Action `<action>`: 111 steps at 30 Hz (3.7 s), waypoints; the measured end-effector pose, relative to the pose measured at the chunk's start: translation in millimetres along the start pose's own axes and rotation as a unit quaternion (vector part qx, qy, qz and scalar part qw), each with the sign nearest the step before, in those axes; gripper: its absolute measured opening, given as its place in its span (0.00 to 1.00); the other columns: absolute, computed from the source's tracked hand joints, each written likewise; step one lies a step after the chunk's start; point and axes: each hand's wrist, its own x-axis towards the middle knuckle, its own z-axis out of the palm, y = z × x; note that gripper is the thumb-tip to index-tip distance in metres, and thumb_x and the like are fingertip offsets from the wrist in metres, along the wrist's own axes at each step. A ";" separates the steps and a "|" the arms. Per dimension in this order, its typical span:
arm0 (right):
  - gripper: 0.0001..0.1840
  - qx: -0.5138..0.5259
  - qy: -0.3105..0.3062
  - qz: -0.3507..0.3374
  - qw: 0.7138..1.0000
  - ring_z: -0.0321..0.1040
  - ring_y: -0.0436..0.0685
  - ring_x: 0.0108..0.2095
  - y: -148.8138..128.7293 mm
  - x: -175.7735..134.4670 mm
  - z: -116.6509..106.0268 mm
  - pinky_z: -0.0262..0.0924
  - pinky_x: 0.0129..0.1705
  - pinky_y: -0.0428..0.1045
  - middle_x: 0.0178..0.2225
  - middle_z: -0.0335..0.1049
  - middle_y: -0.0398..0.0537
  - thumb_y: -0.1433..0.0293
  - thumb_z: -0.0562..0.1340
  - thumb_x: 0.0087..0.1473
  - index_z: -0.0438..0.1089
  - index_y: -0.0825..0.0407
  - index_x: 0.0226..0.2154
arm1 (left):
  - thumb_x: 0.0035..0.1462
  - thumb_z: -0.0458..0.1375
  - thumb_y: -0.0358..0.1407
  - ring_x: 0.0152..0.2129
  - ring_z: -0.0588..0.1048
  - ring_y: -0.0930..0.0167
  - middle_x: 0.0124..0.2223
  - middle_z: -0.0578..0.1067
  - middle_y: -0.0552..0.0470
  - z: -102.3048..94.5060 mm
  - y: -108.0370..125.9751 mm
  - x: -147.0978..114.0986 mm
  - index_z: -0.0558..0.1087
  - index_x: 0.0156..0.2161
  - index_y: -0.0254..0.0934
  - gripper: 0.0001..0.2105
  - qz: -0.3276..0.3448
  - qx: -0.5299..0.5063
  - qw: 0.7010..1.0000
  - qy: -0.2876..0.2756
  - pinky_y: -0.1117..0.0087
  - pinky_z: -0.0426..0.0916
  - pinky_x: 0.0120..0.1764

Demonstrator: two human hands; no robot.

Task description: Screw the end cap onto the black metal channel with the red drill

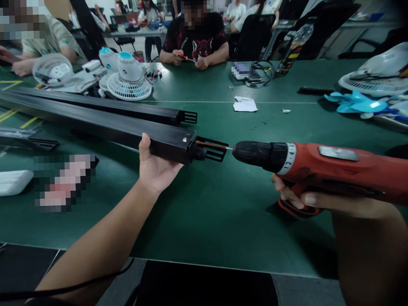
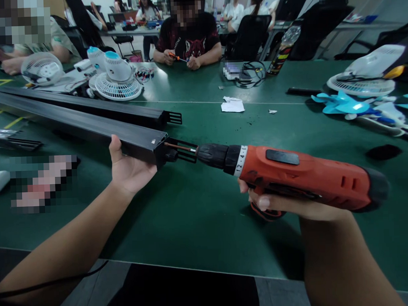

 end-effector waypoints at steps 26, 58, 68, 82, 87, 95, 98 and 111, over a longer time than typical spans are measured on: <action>0.15 -0.040 -0.010 -0.027 0.999 0.81 0.57 0.27 11.4 -8.1 -8.1 0.82 0.25 0.49 0.45 0.91 0.53 0.60 0.81 0.79 0.92 0.38 0.64 | 0.74 0.70 0.75 0.78 0.85 0.42 0.69 0.93 0.43 -3.8 1.5 0.6 0.79 0.82 0.49 0.45 -0.011 -0.017 1.000 -0.018 0.50 0.91 0.68; 0.11 -0.009 -0.001 -0.029 1.000 0.78 0.55 0.25 5.6 -1.7 -0.6 0.79 0.23 0.46 0.35 0.84 0.49 0.62 0.81 0.79 0.93 0.44 0.59 | 0.74 0.69 0.76 0.79 0.84 0.40 0.69 0.92 0.41 -2.8 0.2 0.0 0.80 0.80 0.47 0.46 -0.003 -0.010 1.000 0.002 0.48 0.90 0.71; 0.15 -0.021 -0.012 -0.029 0.999 0.75 0.56 0.23 12.4 -5.4 -5.4 0.77 0.21 0.49 0.34 0.83 0.50 0.58 0.81 0.79 0.91 0.47 0.59 | 0.73 0.70 0.75 0.78 0.84 0.39 0.69 0.92 0.40 4.7 -1.7 -1.0 0.80 0.79 0.45 0.45 0.008 -0.003 1.000 0.022 0.48 0.91 0.68; 0.12 -0.052 -0.029 -0.047 0.997 0.78 0.56 0.24 2.9 0.5 -5.6 0.75 0.21 0.47 0.31 0.84 0.49 0.60 0.79 0.82 0.92 0.45 0.62 | 0.74 0.71 0.73 0.75 0.86 0.41 0.68 0.92 0.41 -2.2 0.0 0.6 0.80 0.78 0.45 0.43 -0.003 -0.013 1.000 -0.012 0.51 0.91 0.65; 0.12 -0.056 -0.027 -0.050 0.997 0.78 0.55 0.24 3.6 -0.5 -4.6 0.74 0.21 0.45 0.31 0.84 0.48 0.60 0.79 0.82 0.92 0.43 0.62 | 0.73 0.70 0.75 0.74 0.87 0.42 0.68 0.93 0.41 -3.0 -0.1 0.6 0.81 0.77 0.45 0.44 -0.001 -0.011 1.000 -0.008 0.53 0.92 0.62; 0.13 -0.023 -0.009 -0.039 0.999 0.77 0.56 0.23 13.3 -6.5 -3.9 0.76 0.21 0.47 0.32 0.83 0.47 0.60 0.79 0.81 0.92 0.45 0.62 | 0.74 0.70 0.75 0.74 0.88 0.42 0.68 0.92 0.41 1.0 -1.3 -0.8 0.82 0.76 0.45 0.43 0.003 -0.004 1.000 0.004 0.51 0.92 0.64; 0.14 -0.022 -0.006 -0.041 0.999 0.77 0.56 0.24 14.4 -7.0 -4.4 0.78 0.22 0.47 0.34 0.85 0.48 0.60 0.80 0.80 0.92 0.44 0.62 | 0.74 0.69 0.75 0.75 0.87 0.42 0.68 0.93 0.41 3.1 -1.8 -1.3 0.82 0.77 0.45 0.44 0.005 0.000 1.000 0.013 0.50 0.91 0.66; 0.15 -0.032 0.005 -0.041 0.999 0.78 0.56 0.24 12.3 -7.5 -5.6 0.80 0.22 0.48 0.36 0.86 0.49 0.59 0.80 0.80 0.90 0.44 0.63 | 0.75 0.70 0.73 0.76 0.86 0.42 0.69 0.92 0.42 -4.1 2.1 0.0 0.77 0.82 0.47 0.45 -0.013 -0.007 1.000 -0.022 0.51 0.91 0.68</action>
